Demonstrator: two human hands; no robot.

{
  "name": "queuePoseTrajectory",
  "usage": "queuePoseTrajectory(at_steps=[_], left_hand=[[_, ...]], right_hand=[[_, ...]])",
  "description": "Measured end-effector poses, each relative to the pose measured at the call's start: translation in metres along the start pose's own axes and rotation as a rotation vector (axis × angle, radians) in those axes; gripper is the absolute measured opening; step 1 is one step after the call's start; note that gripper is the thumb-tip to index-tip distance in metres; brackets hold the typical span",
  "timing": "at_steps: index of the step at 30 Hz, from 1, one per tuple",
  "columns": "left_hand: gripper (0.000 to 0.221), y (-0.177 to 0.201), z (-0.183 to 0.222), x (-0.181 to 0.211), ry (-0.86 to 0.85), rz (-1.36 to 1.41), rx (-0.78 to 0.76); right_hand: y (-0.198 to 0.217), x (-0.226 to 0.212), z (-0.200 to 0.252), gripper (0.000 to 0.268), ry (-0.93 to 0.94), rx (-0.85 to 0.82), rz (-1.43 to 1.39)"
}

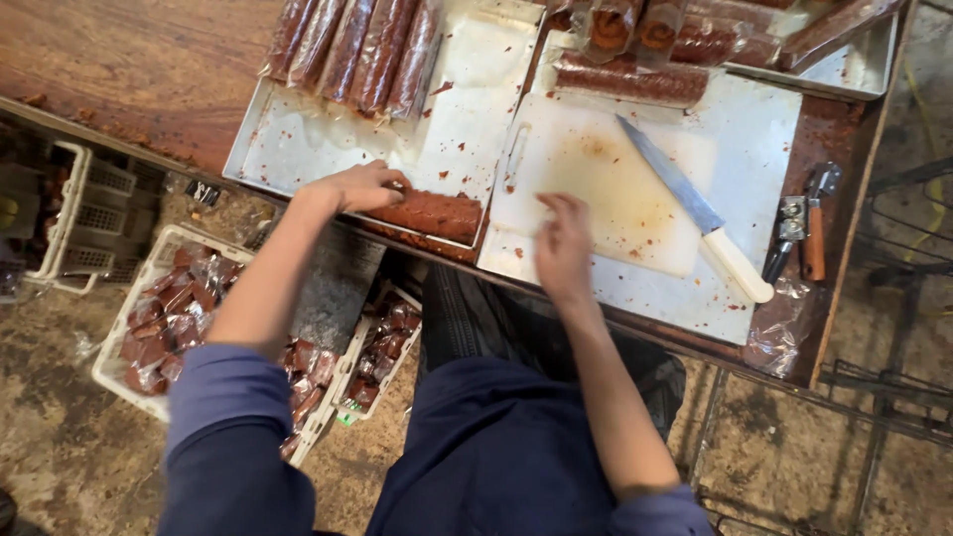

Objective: Slicing long bread rolls into smaller pieces on a cutting board using a knife.

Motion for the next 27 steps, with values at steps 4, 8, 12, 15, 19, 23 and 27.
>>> queuePoseTrajectory(at_steps=[4,8,12,15,19,23,27], left_hand=[[0.065,-0.034,-0.042,-0.027,0.075,-0.170,-0.183],[0.065,-0.052,-0.115,-0.026,0.028,-0.460,-0.003],[0.060,-0.029,-0.037,0.106,-0.132,0.009,-0.057],[0.065,-0.047,-0.031,0.115,-0.105,-0.013,-0.116],[0.064,-0.065,-0.033,0.102,-0.058,-0.005,-0.140],[0.061,-0.054,-0.045,0.124,-0.189,-0.251,0.143],[0.056,-0.008,-0.081,0.197,-0.384,-0.296,0.552]], right_hand=[[0.080,0.044,0.023,0.040,0.102,0.300,0.043],[0.125,0.089,0.062,0.034,0.222,0.549,0.214],[0.132,0.078,0.069,0.030,0.135,0.553,0.164],[0.132,0.072,0.066,0.027,0.091,0.553,0.183],[0.139,0.075,0.069,0.022,-0.030,0.602,0.080],[0.139,0.065,0.072,0.022,0.077,0.615,0.070],[0.139,0.064,0.071,0.021,0.102,0.633,0.062]])
Point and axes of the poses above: each hand's wrist, its own z-axis away from the middle knuckle, its own y-axis out of the back of the hand, x = y × z, the point moved 6 cm from there along -z, towards the middle knuckle, and after that the axes turned 10 degrees about x, right-handed, at the moved point
